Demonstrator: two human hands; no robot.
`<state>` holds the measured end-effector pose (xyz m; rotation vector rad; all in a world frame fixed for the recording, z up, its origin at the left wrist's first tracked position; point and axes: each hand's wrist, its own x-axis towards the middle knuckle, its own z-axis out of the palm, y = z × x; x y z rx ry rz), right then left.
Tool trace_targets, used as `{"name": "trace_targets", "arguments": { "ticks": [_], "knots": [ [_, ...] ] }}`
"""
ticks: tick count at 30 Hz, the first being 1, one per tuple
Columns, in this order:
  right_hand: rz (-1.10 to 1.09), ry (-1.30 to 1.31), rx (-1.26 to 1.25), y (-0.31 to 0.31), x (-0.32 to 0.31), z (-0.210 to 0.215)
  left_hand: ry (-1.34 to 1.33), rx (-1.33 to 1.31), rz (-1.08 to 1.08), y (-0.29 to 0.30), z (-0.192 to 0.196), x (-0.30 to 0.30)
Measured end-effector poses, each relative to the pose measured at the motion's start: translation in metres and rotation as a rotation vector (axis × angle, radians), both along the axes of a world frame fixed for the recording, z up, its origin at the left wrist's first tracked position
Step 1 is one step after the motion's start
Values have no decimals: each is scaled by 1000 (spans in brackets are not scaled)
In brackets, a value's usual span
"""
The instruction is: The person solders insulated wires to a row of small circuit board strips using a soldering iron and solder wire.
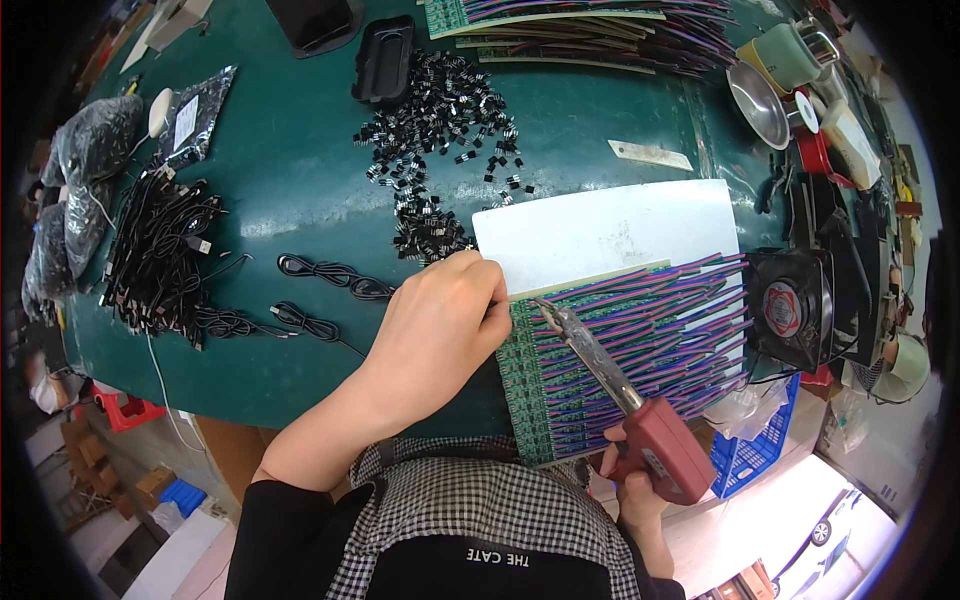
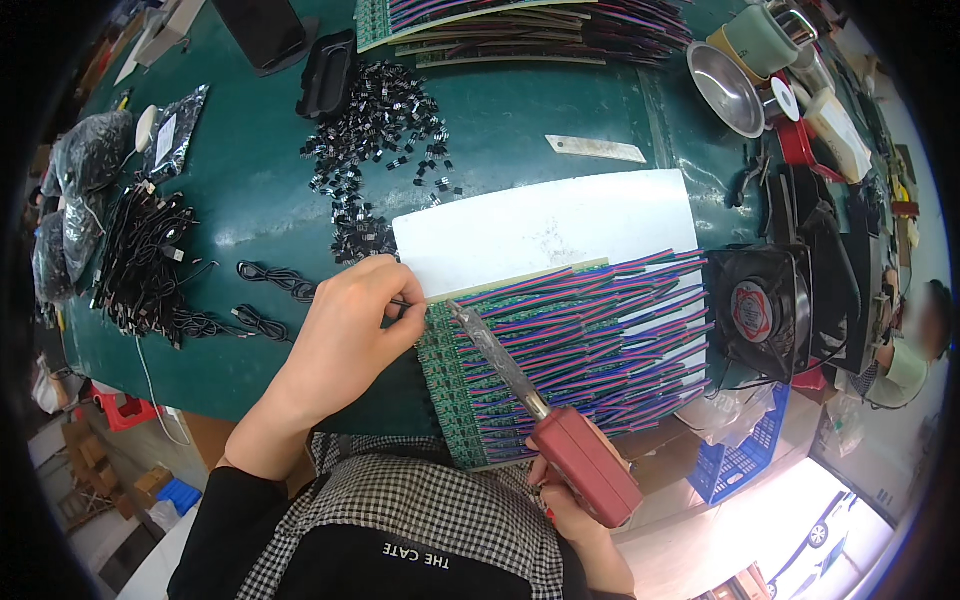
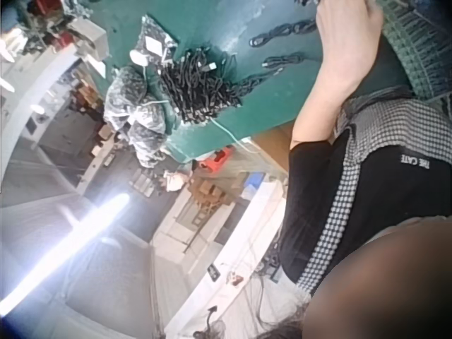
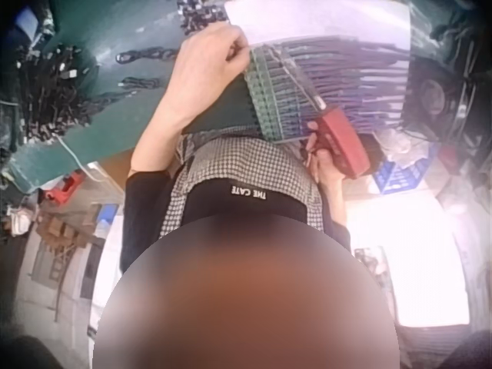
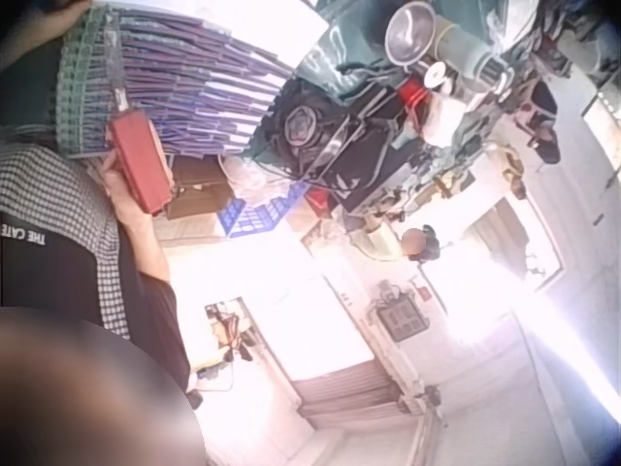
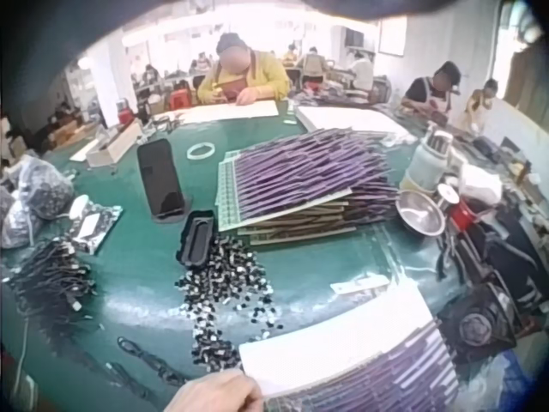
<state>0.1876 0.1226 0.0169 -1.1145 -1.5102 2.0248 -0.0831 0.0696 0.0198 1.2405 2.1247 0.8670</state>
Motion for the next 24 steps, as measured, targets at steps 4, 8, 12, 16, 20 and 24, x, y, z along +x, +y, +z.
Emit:
{"name": "trace_targets", "arguments": {
  "ticks": [4, 8, 12, 16, 20, 24],
  "knots": [
    [-11, -9, -6, 0, 2, 0, 13, -6, 0, 2, 2, 1],
    [-23, 2, -33, -1, 3, 0, 10, 20, 12, 0, 1, 2],
    [-6, -18, -51, 0, 6, -1, -135, 11, 68, 1, 9, 1],
    [-6, -30, -72, -1, 7, -2, -213, 61, -16, -5, -2, -7],
    [-111, 98, -166, -2, 7, -5, -136, 109, -146, -7, -1, -9],
    [-32, 64, -145, 0, 9, -6, -26, 130, -221, -1, 3, -13]
  ]
}}
